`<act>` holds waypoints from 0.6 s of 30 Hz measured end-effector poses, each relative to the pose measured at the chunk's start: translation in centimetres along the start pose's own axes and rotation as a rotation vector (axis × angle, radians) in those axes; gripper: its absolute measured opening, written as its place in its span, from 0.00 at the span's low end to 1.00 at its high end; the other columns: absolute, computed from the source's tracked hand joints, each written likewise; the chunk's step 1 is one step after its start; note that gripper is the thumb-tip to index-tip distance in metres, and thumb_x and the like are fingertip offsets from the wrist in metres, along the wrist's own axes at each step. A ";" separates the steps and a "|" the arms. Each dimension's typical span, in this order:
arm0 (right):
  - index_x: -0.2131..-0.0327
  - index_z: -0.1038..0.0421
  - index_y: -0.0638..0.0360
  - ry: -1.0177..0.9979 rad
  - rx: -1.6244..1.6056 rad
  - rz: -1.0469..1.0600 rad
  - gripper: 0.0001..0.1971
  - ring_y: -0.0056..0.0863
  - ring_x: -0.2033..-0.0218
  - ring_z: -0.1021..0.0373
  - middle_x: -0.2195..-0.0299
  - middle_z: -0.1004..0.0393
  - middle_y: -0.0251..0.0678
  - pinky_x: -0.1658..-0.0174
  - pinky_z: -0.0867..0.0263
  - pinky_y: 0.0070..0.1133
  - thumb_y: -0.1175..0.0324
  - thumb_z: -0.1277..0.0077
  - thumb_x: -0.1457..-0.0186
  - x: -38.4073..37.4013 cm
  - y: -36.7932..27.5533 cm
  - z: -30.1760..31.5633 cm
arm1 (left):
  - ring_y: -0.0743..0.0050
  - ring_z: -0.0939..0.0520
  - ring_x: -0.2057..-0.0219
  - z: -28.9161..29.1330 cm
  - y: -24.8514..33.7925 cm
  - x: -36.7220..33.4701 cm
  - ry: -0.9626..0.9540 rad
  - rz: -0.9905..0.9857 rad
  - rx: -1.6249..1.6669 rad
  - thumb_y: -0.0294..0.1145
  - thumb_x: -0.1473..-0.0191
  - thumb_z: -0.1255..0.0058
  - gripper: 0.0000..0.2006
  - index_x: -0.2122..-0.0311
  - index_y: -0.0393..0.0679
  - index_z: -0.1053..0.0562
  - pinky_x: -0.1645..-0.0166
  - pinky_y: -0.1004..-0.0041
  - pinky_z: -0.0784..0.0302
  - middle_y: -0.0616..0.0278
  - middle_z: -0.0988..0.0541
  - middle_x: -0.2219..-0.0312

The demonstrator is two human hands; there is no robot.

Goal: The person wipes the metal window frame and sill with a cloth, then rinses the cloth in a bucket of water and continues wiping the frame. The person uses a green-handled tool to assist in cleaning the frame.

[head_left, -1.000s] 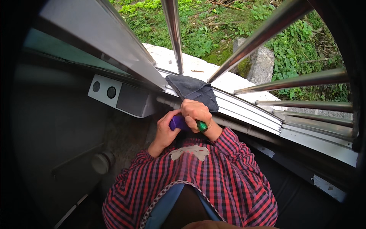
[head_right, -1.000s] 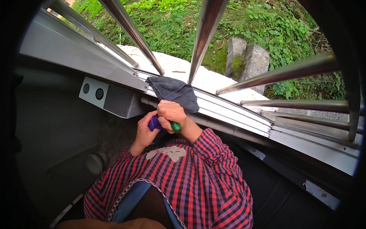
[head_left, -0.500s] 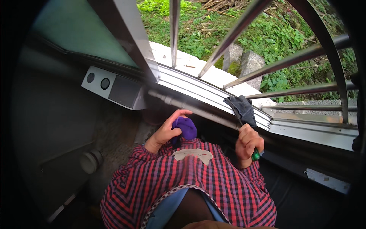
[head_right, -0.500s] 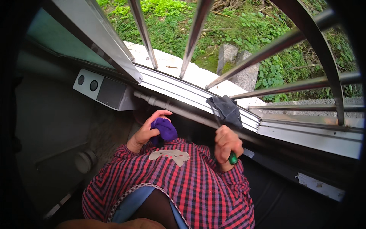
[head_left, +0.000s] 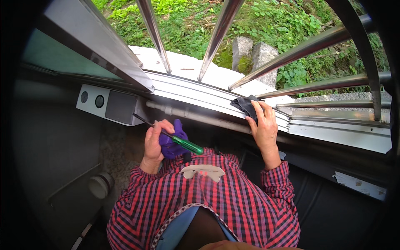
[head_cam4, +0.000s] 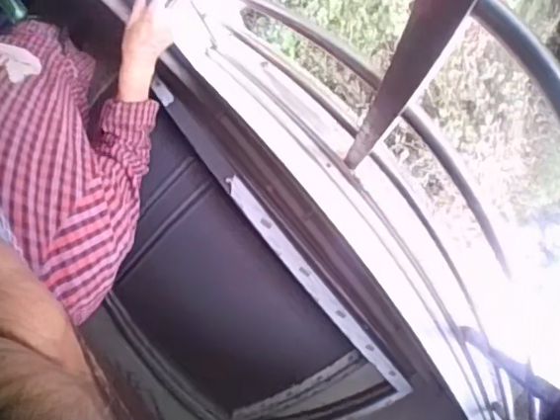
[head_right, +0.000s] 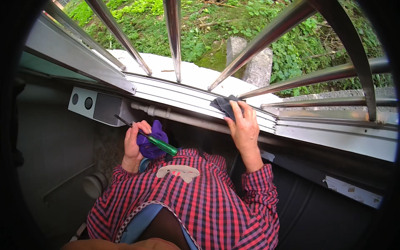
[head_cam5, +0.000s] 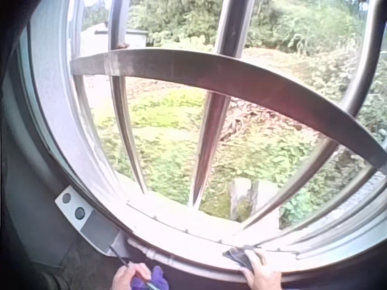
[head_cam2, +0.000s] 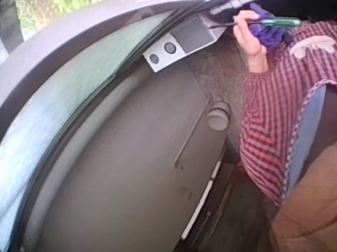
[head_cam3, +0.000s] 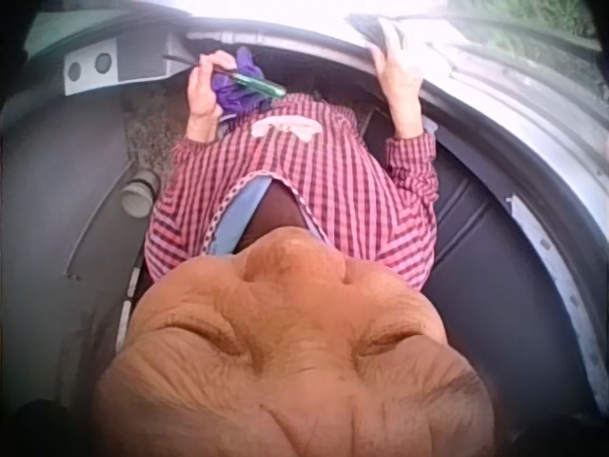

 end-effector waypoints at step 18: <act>0.48 0.26 0.63 0.150 -0.856 0.254 0.16 0.46 0.53 0.24 0.56 0.20 0.46 0.50 0.27 0.35 0.77 0.48 0.39 -13.4 -15.8 -13.1 | 0.82 0.24 0.72 3.5 0.7 5.8 0.451 0.043 -0.223 0.45 0.26 0.60 0.21 0.64 0.41 0.25 0.74 0.80 0.31 0.63 0.22 0.63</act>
Point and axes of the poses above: each hand's wrist, its own x-axis away from the middle knuckle, its own z-axis out of the back of the hand, y = z × x, the point moved 1 cm from there along -x, towards the middle knuckle
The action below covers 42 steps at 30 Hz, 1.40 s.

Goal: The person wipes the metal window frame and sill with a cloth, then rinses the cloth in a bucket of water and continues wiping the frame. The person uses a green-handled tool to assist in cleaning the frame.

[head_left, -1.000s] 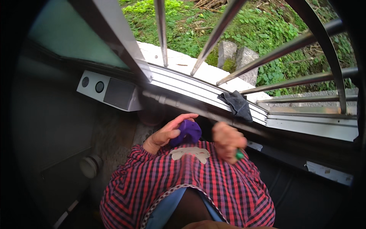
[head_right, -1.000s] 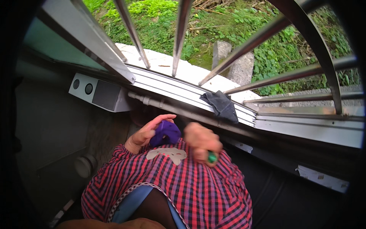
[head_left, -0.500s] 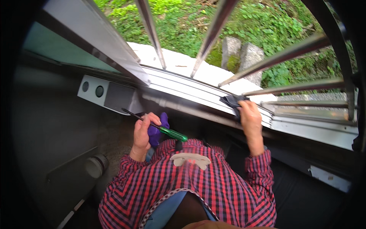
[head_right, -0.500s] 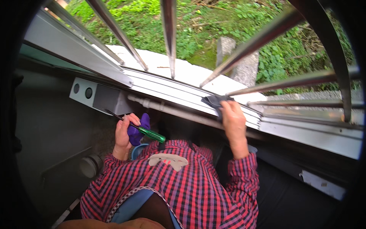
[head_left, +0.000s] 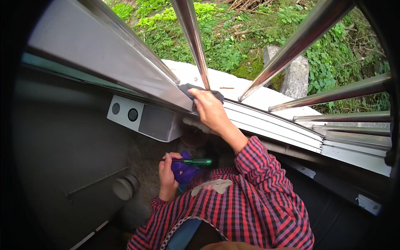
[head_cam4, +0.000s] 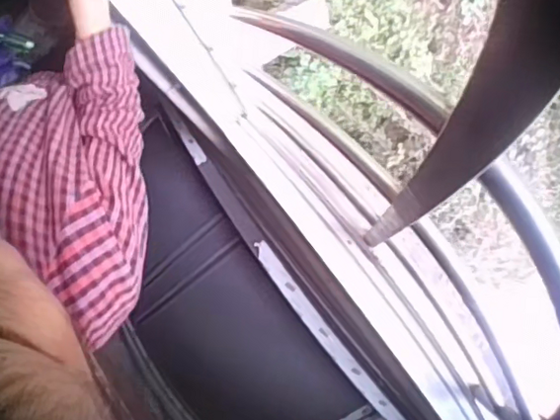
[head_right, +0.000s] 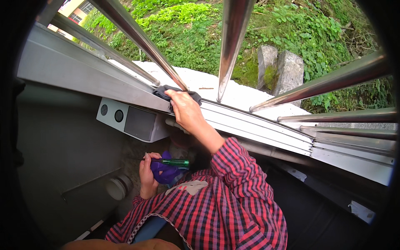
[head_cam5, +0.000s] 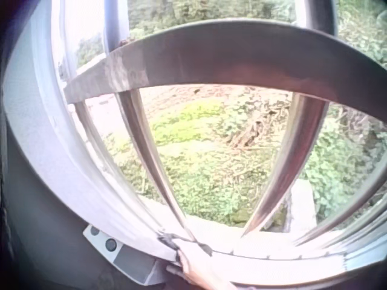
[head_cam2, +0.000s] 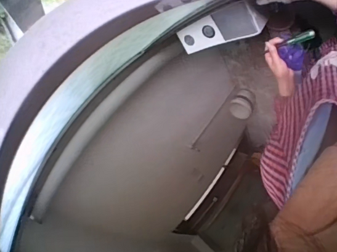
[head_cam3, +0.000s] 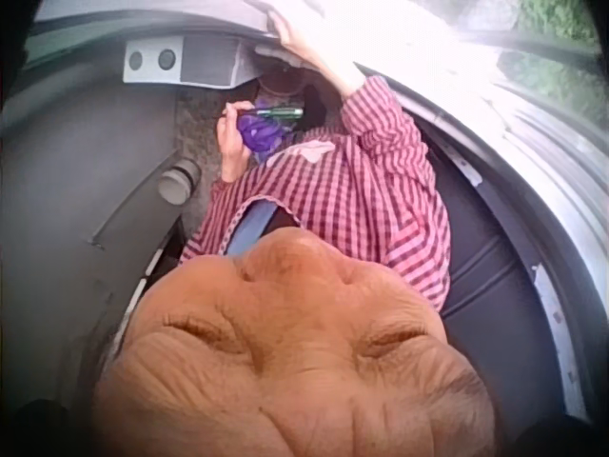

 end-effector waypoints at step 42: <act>0.53 0.21 0.50 -0.181 0.937 -0.328 0.21 0.36 0.62 0.25 0.61 0.22 0.33 0.57 0.26 0.29 0.81 0.48 0.51 14.6 0.9 27.0 | 0.80 0.22 0.64 -7.2 0.0 -2.0 -0.150 0.113 -0.069 0.40 0.27 0.55 0.17 0.64 0.39 0.23 0.57 0.77 0.25 0.65 0.21 0.65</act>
Point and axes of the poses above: each hand's wrist, its own x-axis away from the middle knuckle, its own z-axis out of the back of the hand, y = z × x, the point moved 1 cm from there along -x, towards the middle knuckle
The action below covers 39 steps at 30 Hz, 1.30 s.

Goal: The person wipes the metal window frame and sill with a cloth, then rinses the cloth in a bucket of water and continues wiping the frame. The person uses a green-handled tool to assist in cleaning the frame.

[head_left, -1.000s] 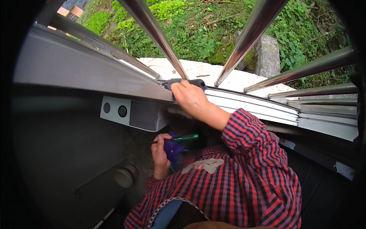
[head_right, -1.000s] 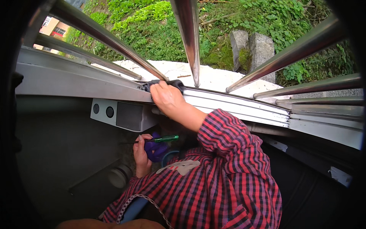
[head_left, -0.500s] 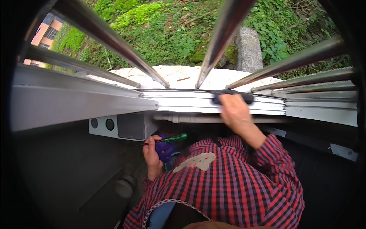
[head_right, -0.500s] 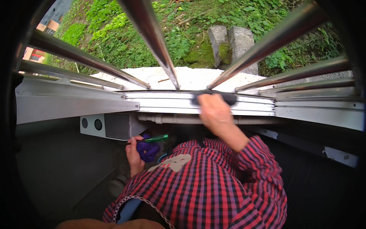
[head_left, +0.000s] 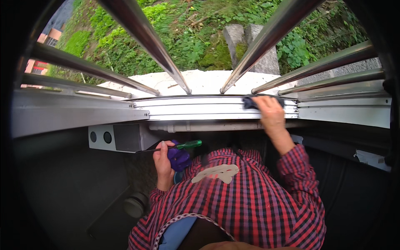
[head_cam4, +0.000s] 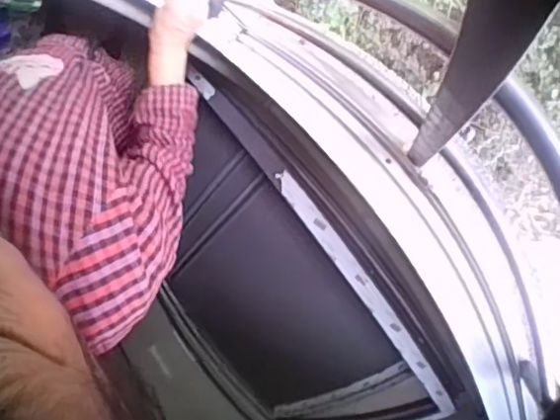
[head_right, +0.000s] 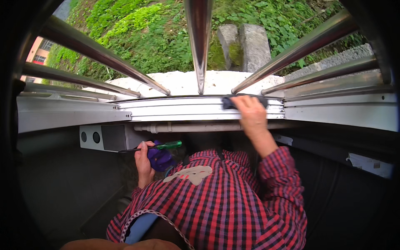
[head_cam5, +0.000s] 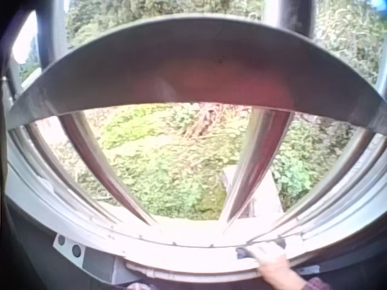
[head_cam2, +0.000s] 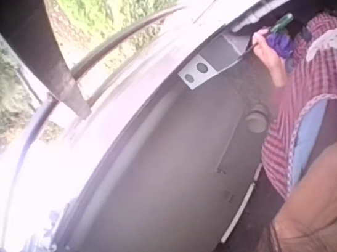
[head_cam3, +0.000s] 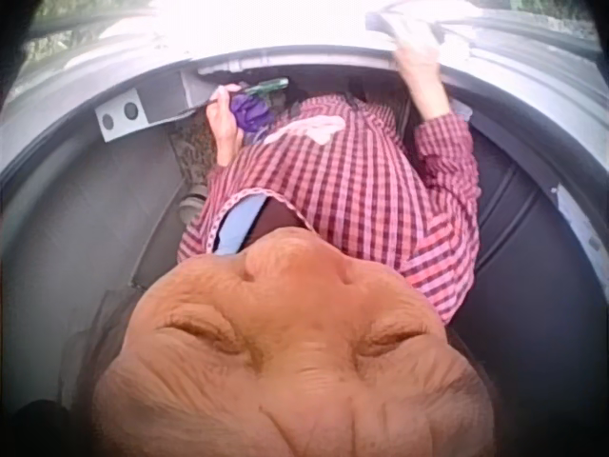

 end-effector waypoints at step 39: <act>0.55 0.22 0.57 0.127 -0.307 -0.039 0.16 0.38 0.52 0.27 0.57 0.22 0.33 0.50 0.27 0.30 0.76 0.40 0.50 0.2 -6.0 -5.5 | 0.81 0.26 0.64 -0.8 -2.2 -3.5 -0.274 -0.049 -0.123 0.39 0.26 0.56 0.17 0.64 0.39 0.24 0.55 0.77 0.30 0.66 0.23 0.67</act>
Point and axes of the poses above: each hand's wrist, its own x-axis away from the middle knuckle, its own z-axis out of the back of the hand, y = z × x, the point moved 1 cm from there along -x, towards the middle knuckle
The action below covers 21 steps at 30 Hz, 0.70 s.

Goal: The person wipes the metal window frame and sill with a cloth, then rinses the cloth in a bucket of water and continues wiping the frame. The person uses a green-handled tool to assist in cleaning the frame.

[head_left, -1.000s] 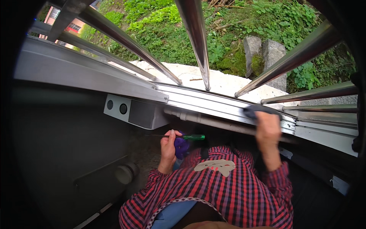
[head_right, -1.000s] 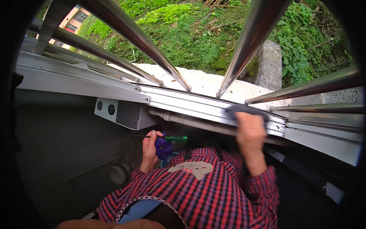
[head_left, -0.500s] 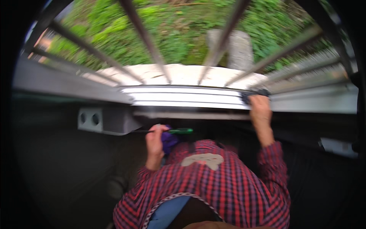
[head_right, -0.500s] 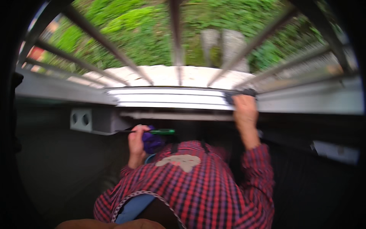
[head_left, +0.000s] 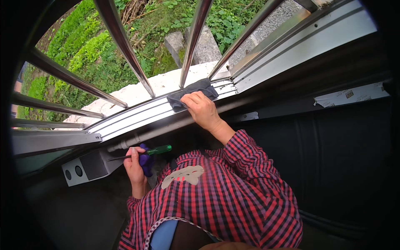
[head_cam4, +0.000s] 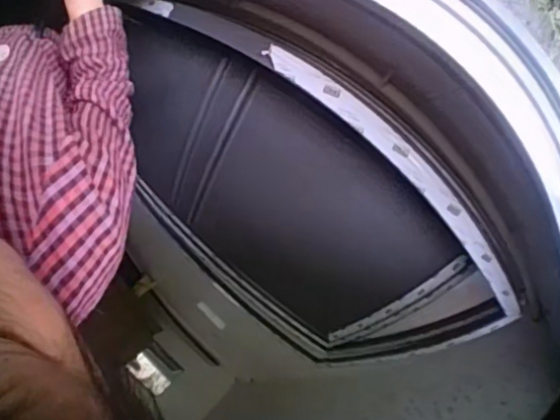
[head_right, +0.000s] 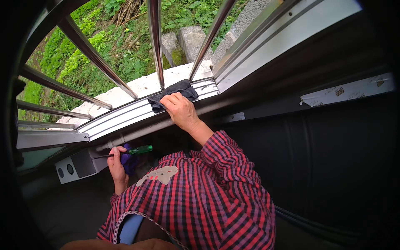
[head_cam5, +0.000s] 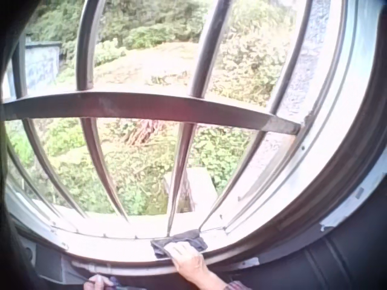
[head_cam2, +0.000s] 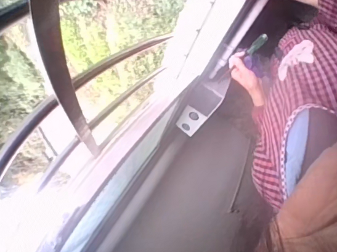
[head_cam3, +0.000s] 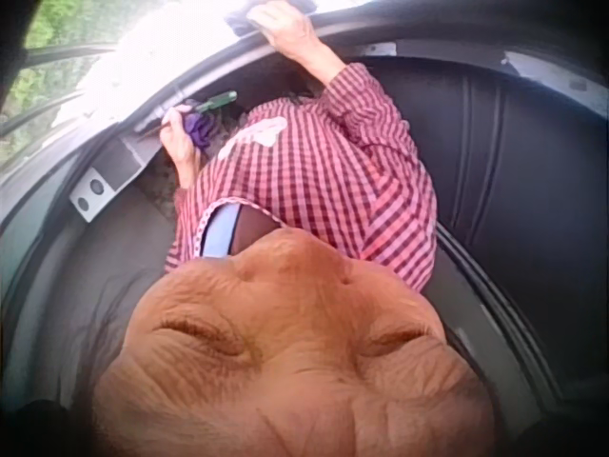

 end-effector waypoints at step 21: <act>0.31 0.47 0.62 0.508 -1.203 -0.437 0.51 0.37 0.32 0.41 0.34 0.39 0.49 0.30 0.47 0.33 0.32 0.44 0.44 12.3 -3.7 7.8 | 0.71 0.26 0.55 -27.7 -0.7 3.0 -0.651 -0.287 0.010 0.35 0.29 0.57 0.12 0.61 0.39 0.25 0.45 0.72 0.32 0.63 0.26 0.59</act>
Point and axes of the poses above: each hand's wrist, its own x-axis away from the middle knuckle, its own z-axis out of the back of the hand, y = z × x, the point moved 1 cm from there along -x, towards the middle knuckle
